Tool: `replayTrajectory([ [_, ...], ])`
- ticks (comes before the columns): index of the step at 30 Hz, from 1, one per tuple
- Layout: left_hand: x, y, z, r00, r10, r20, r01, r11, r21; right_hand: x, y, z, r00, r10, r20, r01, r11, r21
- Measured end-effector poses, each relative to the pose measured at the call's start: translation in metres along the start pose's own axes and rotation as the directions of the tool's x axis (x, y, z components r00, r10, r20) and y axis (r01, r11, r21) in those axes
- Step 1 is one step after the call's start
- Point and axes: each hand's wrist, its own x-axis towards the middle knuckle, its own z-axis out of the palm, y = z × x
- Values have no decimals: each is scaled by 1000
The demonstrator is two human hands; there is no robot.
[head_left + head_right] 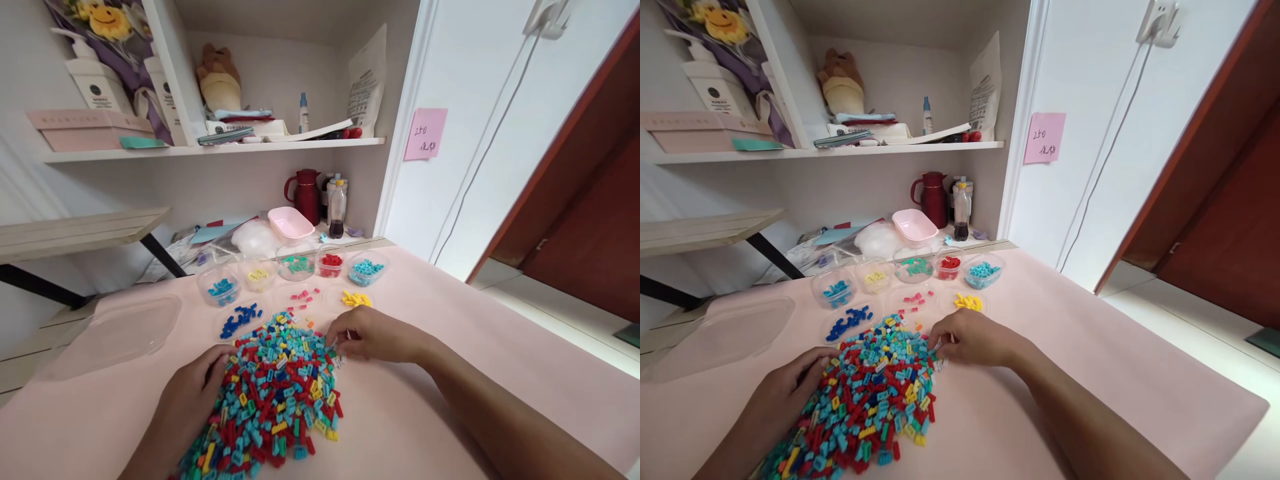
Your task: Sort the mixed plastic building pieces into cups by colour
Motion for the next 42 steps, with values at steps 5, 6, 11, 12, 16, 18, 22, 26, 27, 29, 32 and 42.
replayTrajectory([
  [5, 0, 2, -1, 1000, -10, 15, 11, 1000, -9, 2, -3, 0, 986, -66, -155, 44, 988, -146],
  [6, 0, 3, -1, 1000, -13, 22, 13, 1000, -11, 2, -3, 1, 983, -70, -170, 44, 988, -150],
  [11, -1, 6, -2, 997, -36, 72, 37, 999, -12, 8, 4, 12, 976, -110, -189, 74, 979, -188],
  [12, -1, 7, -3, 997, -33, 76, 35, 999, -15, 9, 5, 15, 975, -114, -190, 75, 977, -201],
  [16, -2, 7, -3, 997, -29, 77, 32, 999, -33, 12, 9, 21, 977, -96, -190, 50, 971, -233],
  [18, -2, 7, -3, 997, -23, 74, 26, 999, -40, 13, 9, 22, 977, -87, -194, 40, 970, -238],
  [22, -4, 6, -3, 998, -14, 58, 16, 999, -43, 16, 9, 25, 974, -97, -204, 45, 968, -246],
  [26, -4, 4, -2, 998, -10, 54, 12, 999, -38, 19, 11, 28, 972, -113, -206, 65, 972, -226],
  [27, -4, 4, -2, 998, -11, 54, 13, 999, -37, 19, 12, 28, 972, -112, -208, 66, 974, -218],
  [29, -4, 4, -2, 999, -13, 51, 15, 999, -35, 19, 12, 28, 972, -101, -212, 60, 979, -193],
  [32, -3, 4, -1, 999, -6, 35, 8, 999, -42, 19, 11, 26, 972, -67, -224, 38, 990, -133],
  [42, -3, 3, 1, 1000, 19, 6, -18, 998, -55, 17, 5, 22, 976, 64, -207, -9, 967, 254],
])
